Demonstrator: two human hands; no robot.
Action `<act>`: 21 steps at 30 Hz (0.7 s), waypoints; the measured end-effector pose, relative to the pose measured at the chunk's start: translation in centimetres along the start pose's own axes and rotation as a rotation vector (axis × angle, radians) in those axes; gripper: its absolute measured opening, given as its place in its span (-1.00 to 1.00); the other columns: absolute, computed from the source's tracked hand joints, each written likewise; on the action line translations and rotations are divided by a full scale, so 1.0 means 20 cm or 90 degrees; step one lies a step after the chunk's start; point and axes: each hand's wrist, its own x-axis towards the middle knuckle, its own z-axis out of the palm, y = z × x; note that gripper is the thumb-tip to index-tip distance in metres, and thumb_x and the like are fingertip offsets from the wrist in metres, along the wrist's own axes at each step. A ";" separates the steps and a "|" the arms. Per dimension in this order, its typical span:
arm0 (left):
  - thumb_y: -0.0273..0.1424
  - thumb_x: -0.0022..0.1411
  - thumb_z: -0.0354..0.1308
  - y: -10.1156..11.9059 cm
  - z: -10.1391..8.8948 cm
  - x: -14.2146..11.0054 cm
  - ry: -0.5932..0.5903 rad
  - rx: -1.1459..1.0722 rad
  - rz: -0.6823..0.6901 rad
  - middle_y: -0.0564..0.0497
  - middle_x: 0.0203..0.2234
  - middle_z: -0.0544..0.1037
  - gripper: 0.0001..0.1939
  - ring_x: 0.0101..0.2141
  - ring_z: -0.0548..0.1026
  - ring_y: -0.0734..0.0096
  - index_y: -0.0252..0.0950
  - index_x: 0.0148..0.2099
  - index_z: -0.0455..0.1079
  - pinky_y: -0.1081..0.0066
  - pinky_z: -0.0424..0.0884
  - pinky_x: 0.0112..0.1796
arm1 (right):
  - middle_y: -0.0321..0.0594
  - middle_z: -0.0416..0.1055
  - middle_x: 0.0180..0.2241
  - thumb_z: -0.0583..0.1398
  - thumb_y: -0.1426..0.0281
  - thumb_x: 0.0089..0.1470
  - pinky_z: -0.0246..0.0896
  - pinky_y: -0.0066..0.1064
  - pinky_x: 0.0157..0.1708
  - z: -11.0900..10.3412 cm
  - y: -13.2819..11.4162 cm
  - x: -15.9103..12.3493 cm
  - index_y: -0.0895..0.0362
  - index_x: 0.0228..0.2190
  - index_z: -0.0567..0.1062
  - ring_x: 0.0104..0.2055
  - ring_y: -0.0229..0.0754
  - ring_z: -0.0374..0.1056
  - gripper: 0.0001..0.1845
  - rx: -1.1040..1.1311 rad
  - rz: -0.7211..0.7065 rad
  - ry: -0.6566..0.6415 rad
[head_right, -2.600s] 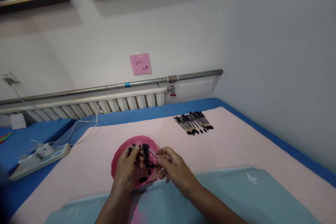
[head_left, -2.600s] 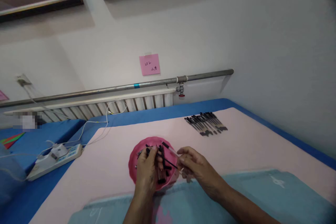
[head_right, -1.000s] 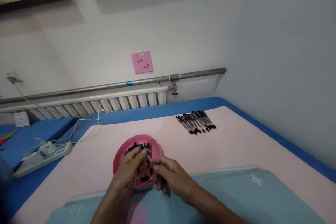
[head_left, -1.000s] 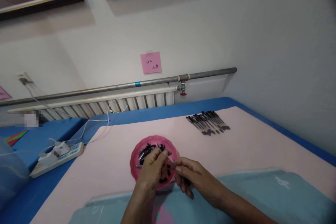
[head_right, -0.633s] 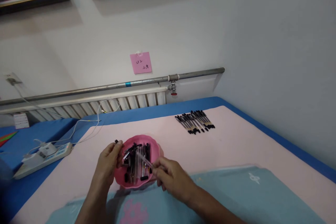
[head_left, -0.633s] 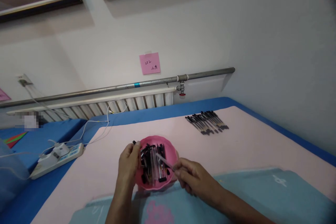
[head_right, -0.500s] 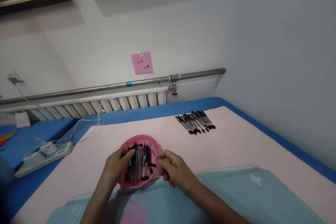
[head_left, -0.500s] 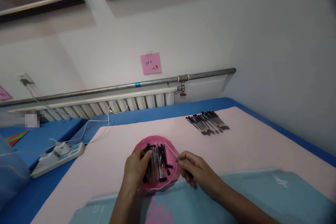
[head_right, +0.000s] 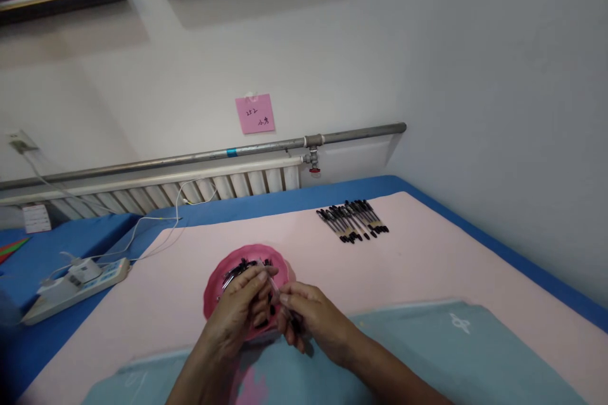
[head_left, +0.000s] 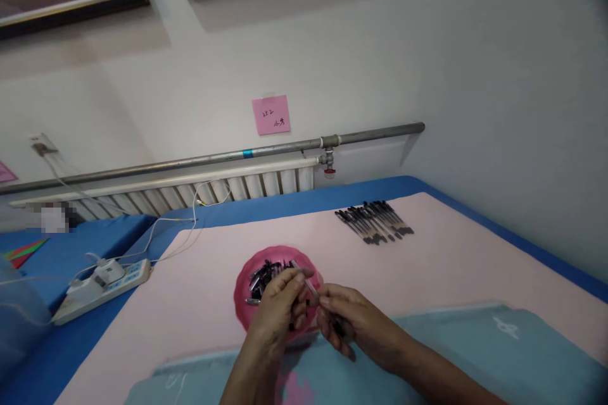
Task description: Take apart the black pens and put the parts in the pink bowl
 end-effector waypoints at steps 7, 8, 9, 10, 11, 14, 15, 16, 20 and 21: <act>-0.17 -0.04 0.22 0.00 -0.05 0.03 0.034 -0.024 0.049 0.27 -0.72 0.12 -0.67 -0.75 0.02 0.75 -0.31 -0.33 0.30 0.65 -0.07 -0.74 | -0.32 0.34 -0.67 0.10 0.10 -0.03 -0.05 -0.60 -0.79 -0.01 -0.01 0.00 0.19 -0.50 0.36 -0.73 -0.39 0.17 -0.63 -0.065 0.069 -0.049; -0.17 -0.03 0.22 0.00 -0.06 0.04 0.044 -0.032 0.062 0.27 -0.72 0.12 -0.68 -0.76 0.02 0.75 -0.30 -0.36 0.27 0.65 -0.07 -0.75 | -0.33 0.33 -0.68 0.09 0.10 -0.02 -0.04 -0.61 -0.79 -0.01 -0.01 0.00 0.18 -0.49 0.36 -0.74 -0.39 0.17 -0.63 -0.079 0.073 -0.047; -0.18 -0.03 0.21 -0.01 -0.06 0.04 0.051 -0.040 0.074 0.27 -0.73 0.12 -0.69 -0.76 0.02 0.75 -0.29 -0.40 0.24 0.65 -0.05 -0.75 | -0.35 0.31 -0.69 0.08 0.09 -0.01 -0.06 -0.61 -0.79 0.00 -0.01 0.00 0.17 -0.51 0.35 -0.75 -0.40 0.15 -0.63 -0.095 0.075 -0.039; -0.18 -0.02 0.21 -0.01 -0.06 0.05 0.061 -0.050 0.086 0.28 -0.74 0.11 -0.69 -0.77 0.02 0.75 -0.28 -0.42 0.21 0.65 -0.03 -0.75 | -0.37 0.28 -0.72 0.05 0.09 0.01 -0.08 -0.61 -0.79 0.01 -0.02 0.00 0.17 -0.53 0.34 -0.76 -0.41 0.12 -0.61 -0.114 0.078 -0.026; -0.17 -0.02 0.21 -0.01 -0.07 0.05 0.072 -0.059 0.097 0.29 -0.75 0.10 -0.67 -0.78 0.02 0.75 -0.27 -0.45 0.18 0.65 -0.02 -0.75 | -0.40 0.25 -0.74 0.03 0.08 0.03 -0.12 -0.61 -0.80 0.02 -0.02 0.00 0.16 -0.55 0.33 -0.78 -0.42 0.08 -0.60 -0.133 0.081 -0.009; -0.16 -0.02 0.21 -0.02 -0.06 0.05 0.103 -0.066 0.118 0.29 -0.78 0.11 -0.64 -0.79 0.04 0.73 -0.26 -0.49 0.13 0.64 0.00 -0.76 | -0.44 0.17 -0.76 0.02 0.08 0.04 -0.20 -0.60 -0.77 0.03 -0.03 0.01 0.14 -0.60 0.31 -0.78 -0.44 -0.02 -0.59 -0.184 0.067 0.035; -0.15 -0.02 0.20 -0.02 -0.06 0.05 0.115 -0.060 0.123 0.28 -0.79 0.12 -0.63 -0.80 0.05 0.72 -0.26 -0.51 0.11 0.63 0.01 -0.77 | -0.44 0.18 -0.75 0.03 0.10 0.04 -0.19 -0.58 -0.75 0.04 -0.02 0.01 0.14 -0.60 0.31 -0.76 -0.44 -0.01 -0.61 -0.201 0.049 0.040; -0.15 -0.02 0.20 -0.02 -0.06 0.05 0.126 -0.053 0.127 0.28 -0.81 0.14 -0.61 -0.80 0.07 0.71 -0.26 -0.52 0.09 0.63 0.01 -0.77 | -0.43 0.19 -0.73 0.05 0.13 0.04 -0.17 -0.57 -0.73 0.04 -0.02 0.01 0.14 -0.61 0.30 -0.74 -0.43 0.00 -0.63 -0.222 0.025 0.045; -0.13 -0.02 0.19 -0.03 -0.06 0.05 0.161 -0.025 0.121 0.25 -0.84 0.20 -0.61 -0.84 0.10 0.67 -0.25 -0.53 0.09 0.61 0.01 -0.79 | -0.42 0.20 -0.68 0.18 0.27 -0.08 -0.08 -0.53 -0.61 0.03 0.01 0.01 0.13 -0.65 0.30 -0.61 -0.38 0.09 -0.74 -0.317 -0.092 0.121; -0.12 -0.02 0.19 -0.03 -0.05 0.05 0.164 -0.024 0.119 0.25 -0.85 0.21 -0.62 -0.85 0.10 0.66 -0.25 -0.53 0.10 0.60 0.01 -0.79 | -0.43 0.18 -0.68 0.21 0.29 -0.12 -0.08 -0.53 -0.61 0.03 0.01 0.00 0.13 -0.65 0.30 -0.61 -0.38 0.09 -0.75 -0.308 -0.102 0.140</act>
